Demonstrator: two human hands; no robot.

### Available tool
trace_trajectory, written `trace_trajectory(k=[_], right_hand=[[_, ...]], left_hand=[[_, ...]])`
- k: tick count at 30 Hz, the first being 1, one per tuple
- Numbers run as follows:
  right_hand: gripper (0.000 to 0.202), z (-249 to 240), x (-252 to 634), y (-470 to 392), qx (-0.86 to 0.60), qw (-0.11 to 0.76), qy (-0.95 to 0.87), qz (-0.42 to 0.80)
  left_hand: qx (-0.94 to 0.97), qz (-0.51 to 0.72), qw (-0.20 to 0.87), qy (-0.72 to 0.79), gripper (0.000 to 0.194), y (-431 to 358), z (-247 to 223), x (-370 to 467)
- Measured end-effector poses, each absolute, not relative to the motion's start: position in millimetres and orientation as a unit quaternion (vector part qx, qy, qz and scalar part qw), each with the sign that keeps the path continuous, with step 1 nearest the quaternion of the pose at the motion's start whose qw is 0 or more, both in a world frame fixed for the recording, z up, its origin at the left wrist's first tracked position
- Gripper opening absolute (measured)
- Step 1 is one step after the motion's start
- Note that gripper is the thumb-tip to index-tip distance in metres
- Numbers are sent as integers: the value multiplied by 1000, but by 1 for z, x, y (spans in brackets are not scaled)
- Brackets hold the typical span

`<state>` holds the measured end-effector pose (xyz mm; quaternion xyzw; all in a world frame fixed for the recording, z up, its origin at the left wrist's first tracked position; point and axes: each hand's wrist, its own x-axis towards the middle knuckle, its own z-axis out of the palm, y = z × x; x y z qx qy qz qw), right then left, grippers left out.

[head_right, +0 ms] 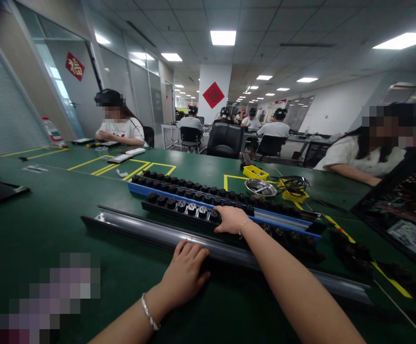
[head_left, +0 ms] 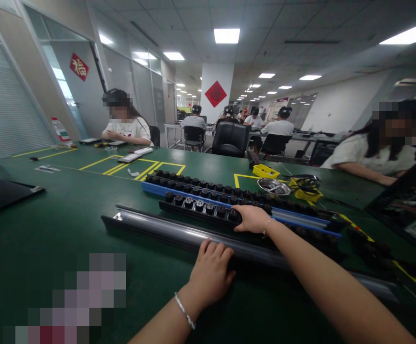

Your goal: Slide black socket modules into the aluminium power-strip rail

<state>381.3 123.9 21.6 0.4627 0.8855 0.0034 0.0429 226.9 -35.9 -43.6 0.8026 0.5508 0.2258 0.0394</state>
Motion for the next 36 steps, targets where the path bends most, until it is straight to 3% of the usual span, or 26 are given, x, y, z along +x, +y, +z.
trace_trajectory(k=[11, 16, 22, 30, 34, 36], right_hand=[[77, 90, 374, 110, 459, -27, 888, 29], [76, 89, 371, 87, 458, -39, 888, 26], [75, 76, 362, 59, 453, -22, 891, 17], [71, 53, 358, 26, 459, -24, 888, 10], [69, 39, 352, 16, 450, -19, 893, -4], [71, 31, 346, 13, 449, -10, 893, -8]], left_hand=[[812, 236, -10, 534, 31, 14, -48, 229], [813, 234, -31, 532, 27, 36, -51, 229], [823, 212, -10, 526, 38, 46, -53, 231], [826, 136, 67, 543, 55, -19, -42, 232], [866, 143, 103, 468, 50, -69, -34, 226], [859, 168, 107, 471, 31, -83, -31, 224]])
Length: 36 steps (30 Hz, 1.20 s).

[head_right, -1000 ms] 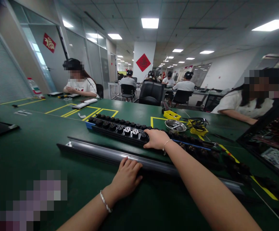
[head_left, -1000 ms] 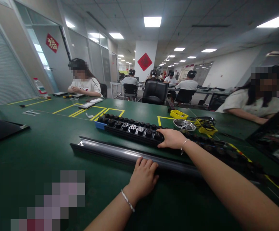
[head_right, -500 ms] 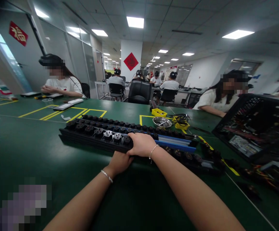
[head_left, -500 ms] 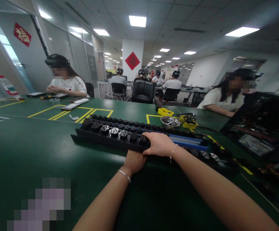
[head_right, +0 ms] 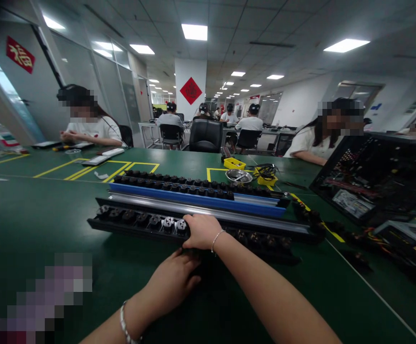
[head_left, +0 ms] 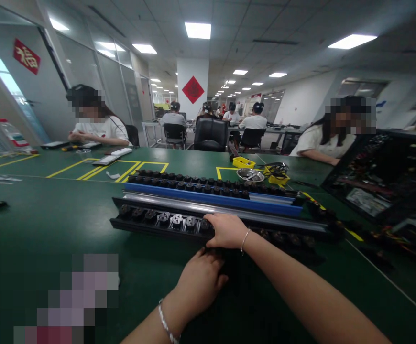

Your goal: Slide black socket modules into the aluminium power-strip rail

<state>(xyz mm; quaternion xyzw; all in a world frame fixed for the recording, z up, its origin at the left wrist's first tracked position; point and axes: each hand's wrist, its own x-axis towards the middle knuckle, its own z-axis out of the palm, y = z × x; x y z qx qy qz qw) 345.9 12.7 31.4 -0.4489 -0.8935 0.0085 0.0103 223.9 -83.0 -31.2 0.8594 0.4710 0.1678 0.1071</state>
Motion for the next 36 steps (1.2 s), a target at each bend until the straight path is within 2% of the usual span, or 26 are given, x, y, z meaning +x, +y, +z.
trace_trajectory(k=[3, 9, 15, 20, 25, 27, 30, 34, 36], right_hand=[[69, 21, 336, 9, -442, 1, -897, 13], [62, 10, 319, 12, -428, -8, -904, 25], [63, 11, 306, 18, -422, -11, -906, 27], [42, 11, 292, 18, -414, -16, -910, 19], [34, 11, 284, 14, -401, -22, -916, 23], [36, 14, 291, 7, -372, 12, -928, 12], [43, 17, 326, -12, -353, 145, -924, -5], [36, 3, 414, -40, -516, 343, -782, -65], [40, -13, 461, -49, -619, 412, -664, -79]], left_hand=[[845, 198, 81, 490, 18, -91, -29, 221], [831, 244, 27, 499, 10, -87, -32, 213], [824, 296, 19, 482, 8, -88, -32, 210], [812, 361, -4, 459, 10, -89, -28, 208], [783, 425, -42, 453, 13, -90, -25, 206], [769, 430, -59, 470, 15, -90, -26, 205], [763, 423, -100, 479, 25, -88, -31, 202], [786, 352, -121, 493, 44, -83, -44, 204], [805, 302, -126, 496, 50, -81, -49, 210]])
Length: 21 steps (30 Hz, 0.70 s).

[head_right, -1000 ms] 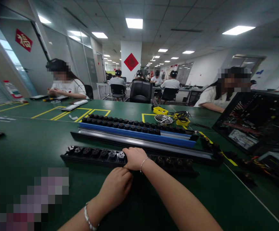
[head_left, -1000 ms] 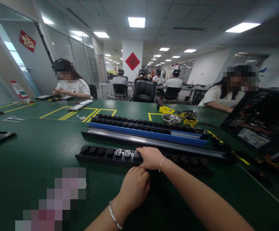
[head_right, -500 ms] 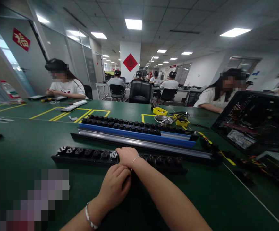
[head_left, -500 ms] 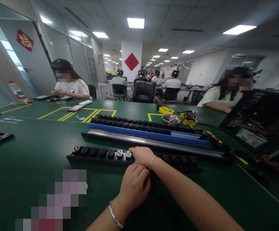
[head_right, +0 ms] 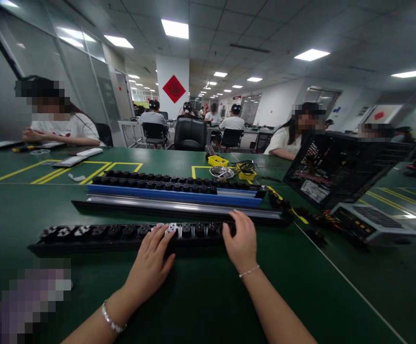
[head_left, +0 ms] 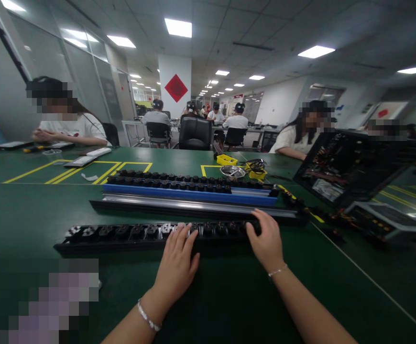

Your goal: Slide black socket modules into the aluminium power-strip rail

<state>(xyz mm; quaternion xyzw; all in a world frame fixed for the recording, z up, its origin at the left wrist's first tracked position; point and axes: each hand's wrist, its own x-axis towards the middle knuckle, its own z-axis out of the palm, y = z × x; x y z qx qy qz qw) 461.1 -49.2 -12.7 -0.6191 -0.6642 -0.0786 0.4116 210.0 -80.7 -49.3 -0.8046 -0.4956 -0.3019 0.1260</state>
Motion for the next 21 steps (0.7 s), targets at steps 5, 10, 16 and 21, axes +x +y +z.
trace_trajectory(k=[5, 10, 16, 21], right_hand=[[59, -51, 515, -59, -703, 435, -535, 170], [60, -56, 505, -57, -689, 396, -580, 177], [49, -54, 505, -54, -700, 384, -582, 155], [52, -57, 507, -53, -712, 385, -569, 147]], left_hand=[[-815, -244, 144, -506, 55, -79, -55, 227], [-821, -227, 173, -495, 55, -77, -58, 230], [-850, -178, 187, -460, 60, -75, -60, 229], [-868, -133, 165, -449, 64, -74, -57, 225]])
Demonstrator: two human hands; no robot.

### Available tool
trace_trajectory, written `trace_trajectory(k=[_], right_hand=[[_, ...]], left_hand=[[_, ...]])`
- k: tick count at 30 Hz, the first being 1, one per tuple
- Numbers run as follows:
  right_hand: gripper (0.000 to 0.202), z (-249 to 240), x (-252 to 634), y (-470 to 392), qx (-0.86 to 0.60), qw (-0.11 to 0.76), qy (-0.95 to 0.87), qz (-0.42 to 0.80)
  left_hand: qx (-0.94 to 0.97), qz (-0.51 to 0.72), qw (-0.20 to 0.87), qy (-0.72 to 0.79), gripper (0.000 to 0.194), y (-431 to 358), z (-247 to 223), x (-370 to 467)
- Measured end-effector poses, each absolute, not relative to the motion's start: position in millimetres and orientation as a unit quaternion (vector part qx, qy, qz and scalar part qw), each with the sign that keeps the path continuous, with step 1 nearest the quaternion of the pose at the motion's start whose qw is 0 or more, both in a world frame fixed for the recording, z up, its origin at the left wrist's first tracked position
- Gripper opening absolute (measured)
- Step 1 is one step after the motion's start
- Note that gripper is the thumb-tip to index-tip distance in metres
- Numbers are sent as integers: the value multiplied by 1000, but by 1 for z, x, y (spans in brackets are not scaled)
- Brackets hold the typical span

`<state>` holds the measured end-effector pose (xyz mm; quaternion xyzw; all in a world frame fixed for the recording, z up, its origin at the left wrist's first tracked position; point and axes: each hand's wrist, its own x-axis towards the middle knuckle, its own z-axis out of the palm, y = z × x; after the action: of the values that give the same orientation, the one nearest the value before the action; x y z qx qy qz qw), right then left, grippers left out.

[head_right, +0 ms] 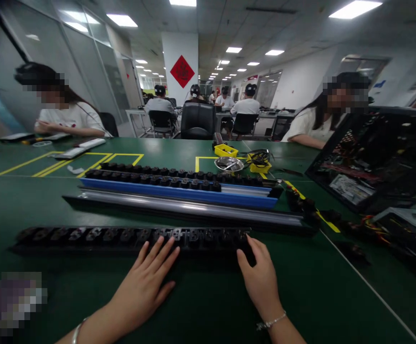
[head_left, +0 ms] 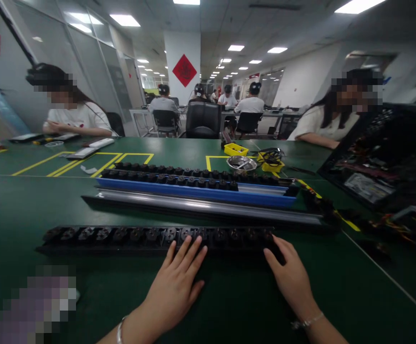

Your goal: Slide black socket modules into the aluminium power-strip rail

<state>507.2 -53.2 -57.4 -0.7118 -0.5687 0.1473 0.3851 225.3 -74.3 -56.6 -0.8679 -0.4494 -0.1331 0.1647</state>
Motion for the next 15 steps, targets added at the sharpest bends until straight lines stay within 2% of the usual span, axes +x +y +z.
trace_trajectory(k=[5, 9, 15], right_hand=[[59, -63, 513, -52, -741, 356, -546, 161], [56, -64, 514, -55, -749, 344, -546, 151], [55, -65, 513, -63, -743, 328, -561, 161]], left_hand=[[-880, -122, 108, -446, 66, -75, -54, 221], [-884, -115, 77, -447, 62, -78, -53, 220], [-886, -108, 79, -444, 59, -82, -53, 218]])
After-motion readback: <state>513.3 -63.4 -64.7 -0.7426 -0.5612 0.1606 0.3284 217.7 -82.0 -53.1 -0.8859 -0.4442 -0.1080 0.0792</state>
